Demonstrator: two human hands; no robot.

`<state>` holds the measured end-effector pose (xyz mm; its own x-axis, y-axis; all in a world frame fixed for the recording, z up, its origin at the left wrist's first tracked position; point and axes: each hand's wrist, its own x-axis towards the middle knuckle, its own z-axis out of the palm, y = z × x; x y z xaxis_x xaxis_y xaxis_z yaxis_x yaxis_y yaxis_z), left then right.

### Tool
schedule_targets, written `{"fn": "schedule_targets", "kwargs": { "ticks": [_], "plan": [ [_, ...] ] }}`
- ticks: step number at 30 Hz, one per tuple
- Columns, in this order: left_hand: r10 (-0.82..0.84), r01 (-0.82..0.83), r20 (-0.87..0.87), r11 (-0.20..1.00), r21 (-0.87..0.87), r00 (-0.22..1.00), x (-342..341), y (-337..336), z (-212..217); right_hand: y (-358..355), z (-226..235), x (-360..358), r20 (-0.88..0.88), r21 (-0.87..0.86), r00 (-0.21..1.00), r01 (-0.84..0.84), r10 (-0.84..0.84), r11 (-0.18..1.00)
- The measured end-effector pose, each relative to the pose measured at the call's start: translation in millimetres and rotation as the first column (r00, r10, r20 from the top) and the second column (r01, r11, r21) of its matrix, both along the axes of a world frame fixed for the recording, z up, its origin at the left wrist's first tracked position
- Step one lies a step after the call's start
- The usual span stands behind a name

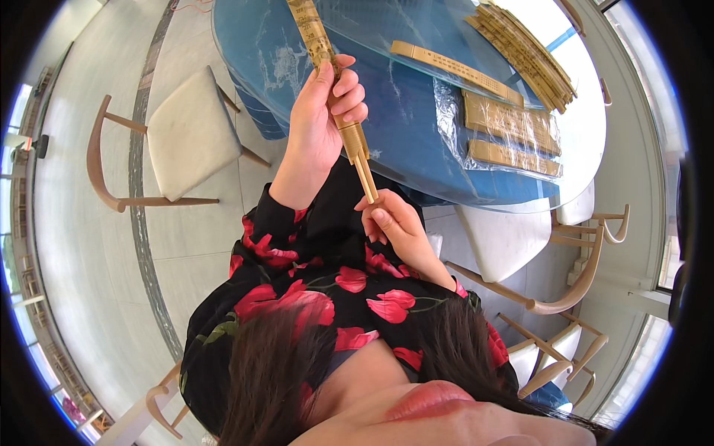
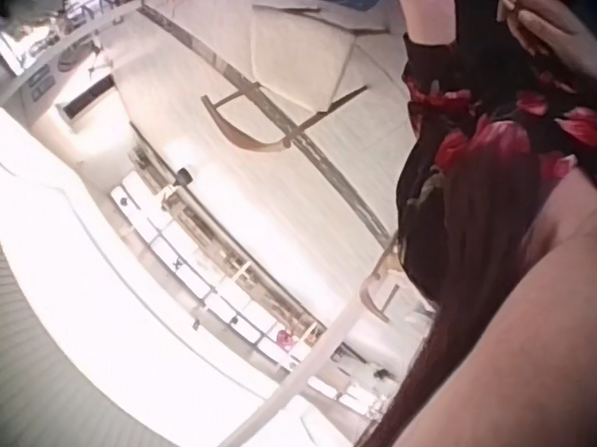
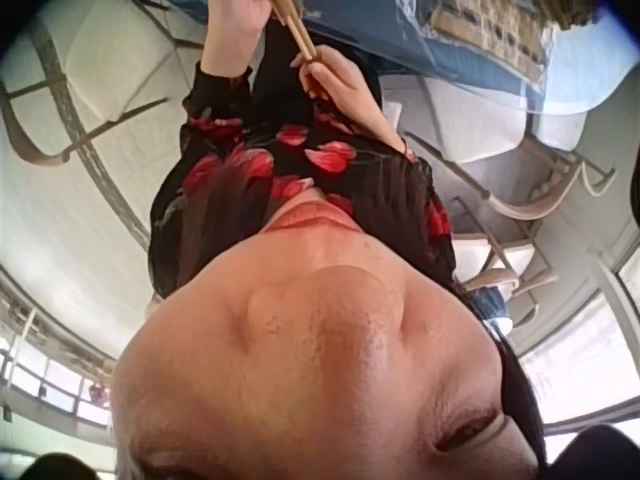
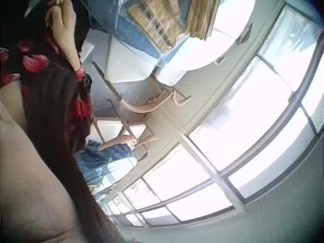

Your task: The person sits at a table and repeatedly picks up thin bamboo strips and wooden sticks. They align the strips with the sticks and place them into a white basket. The person continues this repetitive assembly process throughout the clip.

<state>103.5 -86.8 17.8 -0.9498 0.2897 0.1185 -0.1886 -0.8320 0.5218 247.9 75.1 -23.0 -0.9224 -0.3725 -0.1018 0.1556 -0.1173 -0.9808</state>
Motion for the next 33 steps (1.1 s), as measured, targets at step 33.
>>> {"fn": "schedule_targets", "kwargs": {
  "ticks": [33],
  "plan": [
    [-0.117, -0.007, -0.229, 0.878, -0.478, 0.966, 29, 50, -43, 103, 47, -52, -0.176, 0.006, 0.754, 0.643, -0.632, 0.766]
  ]
}}
